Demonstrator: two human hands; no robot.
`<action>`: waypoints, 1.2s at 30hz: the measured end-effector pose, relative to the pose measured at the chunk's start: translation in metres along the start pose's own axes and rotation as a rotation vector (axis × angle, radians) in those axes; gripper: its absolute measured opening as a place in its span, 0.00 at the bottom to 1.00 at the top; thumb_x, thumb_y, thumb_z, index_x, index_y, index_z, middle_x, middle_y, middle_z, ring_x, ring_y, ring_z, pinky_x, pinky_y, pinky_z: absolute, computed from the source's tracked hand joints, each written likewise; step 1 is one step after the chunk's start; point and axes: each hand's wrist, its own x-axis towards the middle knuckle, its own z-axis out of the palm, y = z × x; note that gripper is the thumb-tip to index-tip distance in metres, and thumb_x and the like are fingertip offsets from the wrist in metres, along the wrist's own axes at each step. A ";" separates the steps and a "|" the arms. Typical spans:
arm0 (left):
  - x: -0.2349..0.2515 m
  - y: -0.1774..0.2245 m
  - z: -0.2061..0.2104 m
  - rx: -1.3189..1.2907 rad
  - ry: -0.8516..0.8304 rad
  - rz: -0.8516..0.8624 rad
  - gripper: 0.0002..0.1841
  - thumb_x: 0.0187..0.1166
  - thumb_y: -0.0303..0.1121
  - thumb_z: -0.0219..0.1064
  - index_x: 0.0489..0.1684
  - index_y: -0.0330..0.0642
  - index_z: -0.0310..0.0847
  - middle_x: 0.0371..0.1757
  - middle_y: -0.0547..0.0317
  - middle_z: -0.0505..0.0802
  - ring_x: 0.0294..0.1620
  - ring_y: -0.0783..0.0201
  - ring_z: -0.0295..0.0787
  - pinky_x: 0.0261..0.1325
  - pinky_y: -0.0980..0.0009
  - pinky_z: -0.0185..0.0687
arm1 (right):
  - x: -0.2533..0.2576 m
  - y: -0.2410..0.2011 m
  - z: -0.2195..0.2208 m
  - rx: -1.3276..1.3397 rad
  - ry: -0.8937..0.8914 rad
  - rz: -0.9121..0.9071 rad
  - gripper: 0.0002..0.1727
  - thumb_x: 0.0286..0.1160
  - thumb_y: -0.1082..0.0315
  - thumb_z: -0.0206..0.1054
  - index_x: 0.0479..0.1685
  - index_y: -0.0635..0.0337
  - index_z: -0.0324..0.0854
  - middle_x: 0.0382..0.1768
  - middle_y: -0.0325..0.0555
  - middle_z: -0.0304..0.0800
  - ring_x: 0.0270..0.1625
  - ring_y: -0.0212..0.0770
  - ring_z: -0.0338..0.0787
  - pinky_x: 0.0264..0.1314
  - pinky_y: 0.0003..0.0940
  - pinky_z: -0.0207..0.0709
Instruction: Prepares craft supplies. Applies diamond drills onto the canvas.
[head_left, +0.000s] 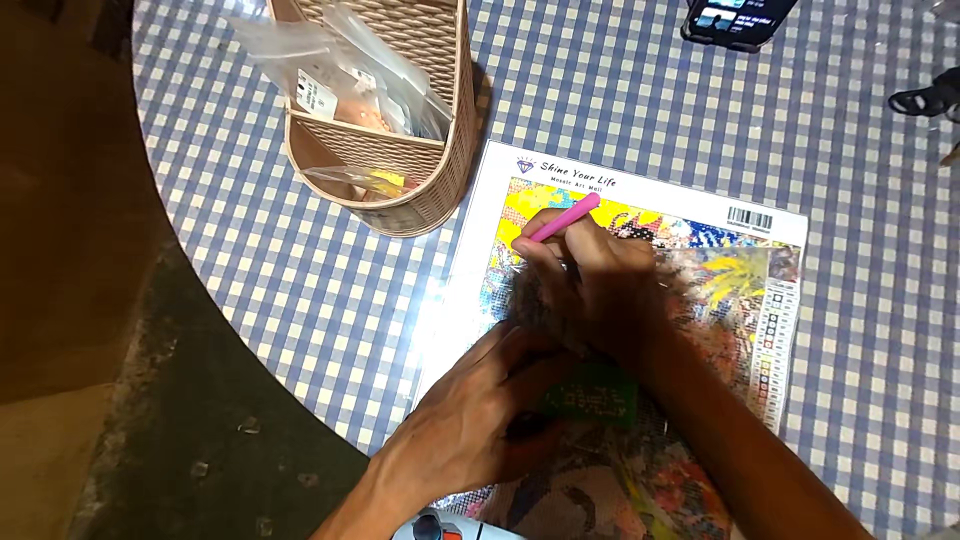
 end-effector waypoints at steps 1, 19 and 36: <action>0.000 0.000 0.000 -0.002 -0.001 -0.001 0.24 0.74 0.46 0.73 0.67 0.45 0.87 0.59 0.54 0.89 0.62 0.66 0.81 0.66 0.76 0.75 | 0.000 0.000 0.000 0.015 0.002 0.006 0.14 0.87 0.61 0.63 0.45 0.64 0.85 0.22 0.43 0.82 0.18 0.33 0.77 0.17 0.26 0.65; -0.001 -0.001 0.001 -0.005 0.026 0.005 0.25 0.74 0.48 0.73 0.67 0.45 0.87 0.60 0.53 0.88 0.63 0.66 0.81 0.66 0.76 0.76 | 0.015 0.005 -0.009 0.848 0.180 0.515 0.06 0.88 0.71 0.63 0.50 0.66 0.75 0.39 0.50 0.93 0.34 0.47 0.99 0.35 0.41 0.99; -0.001 -0.002 0.002 0.000 0.028 0.005 0.26 0.73 0.49 0.73 0.67 0.46 0.87 0.60 0.54 0.88 0.63 0.66 0.81 0.66 0.77 0.75 | 0.036 0.008 -0.024 1.022 0.076 0.935 0.08 0.90 0.68 0.60 0.47 0.66 0.72 0.31 0.51 0.93 0.32 0.48 0.99 0.35 0.41 0.97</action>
